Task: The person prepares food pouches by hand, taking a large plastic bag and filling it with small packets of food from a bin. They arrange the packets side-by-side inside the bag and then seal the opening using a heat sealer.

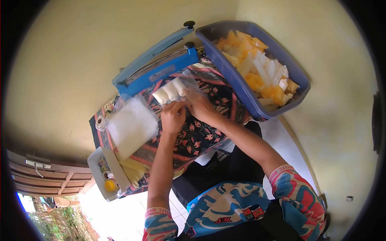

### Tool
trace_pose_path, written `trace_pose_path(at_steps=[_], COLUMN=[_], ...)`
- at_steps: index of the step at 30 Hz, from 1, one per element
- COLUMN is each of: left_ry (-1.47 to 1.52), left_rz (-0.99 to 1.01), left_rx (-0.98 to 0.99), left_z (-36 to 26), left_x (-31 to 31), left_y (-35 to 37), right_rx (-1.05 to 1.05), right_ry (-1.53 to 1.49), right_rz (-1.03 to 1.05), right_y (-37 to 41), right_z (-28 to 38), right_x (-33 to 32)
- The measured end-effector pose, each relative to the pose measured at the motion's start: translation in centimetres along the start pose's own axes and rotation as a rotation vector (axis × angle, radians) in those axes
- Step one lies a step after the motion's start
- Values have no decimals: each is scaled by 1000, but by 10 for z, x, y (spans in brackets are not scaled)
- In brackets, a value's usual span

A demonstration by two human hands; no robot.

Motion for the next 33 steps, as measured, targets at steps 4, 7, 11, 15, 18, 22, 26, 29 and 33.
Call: trace_pose_path(at_steps=[4, 7, 11, 15, 18, 22, 26, 29, 33], left_ry=[20, -14, -33, -32, -41, -36, -26, -29, -48], left_rz=[-21, -14, -15, -20, -21, -19, -28, -23, -12], left_rx=[-26, -27, -4, -2, -13, -23, -14, -9, -13], left_z=[-2, -7, -6, -5, -2, 0, 0, 1, 0], left_x=[-2, -6, -3, -1, 1, 0, 1, 4, 3], left_y=[0, -2, -2, 0, 0, 1, 1, 1, 1], right_rx=[215, 277, 128, 330, 514, 649, 784, 847, 784], right_ry=[-206, -481, -716, -655, -10, 167, 86, 67, 123], right_rz=[185, 436, 782, 695, 458, 365, 580, 574, 573], right_y=[35, 39, 43, 13, 7, 70, 109, 103, 104], right_z=[11, 46, 81, 60, -15, -138, -167, -162, -171], right_x=[-20, -77, -155, -243, -300, -352, -338, -327, -328])
Point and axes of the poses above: each hand's wrist, its own y-axis away from the middle knuckle, its own x-axis out of the palm, z = x × y, the point moved 6 cm from there along -y, towards the middle knuckle, and after that the axes turned 15 degrees about -x, right-handed, at the moved point
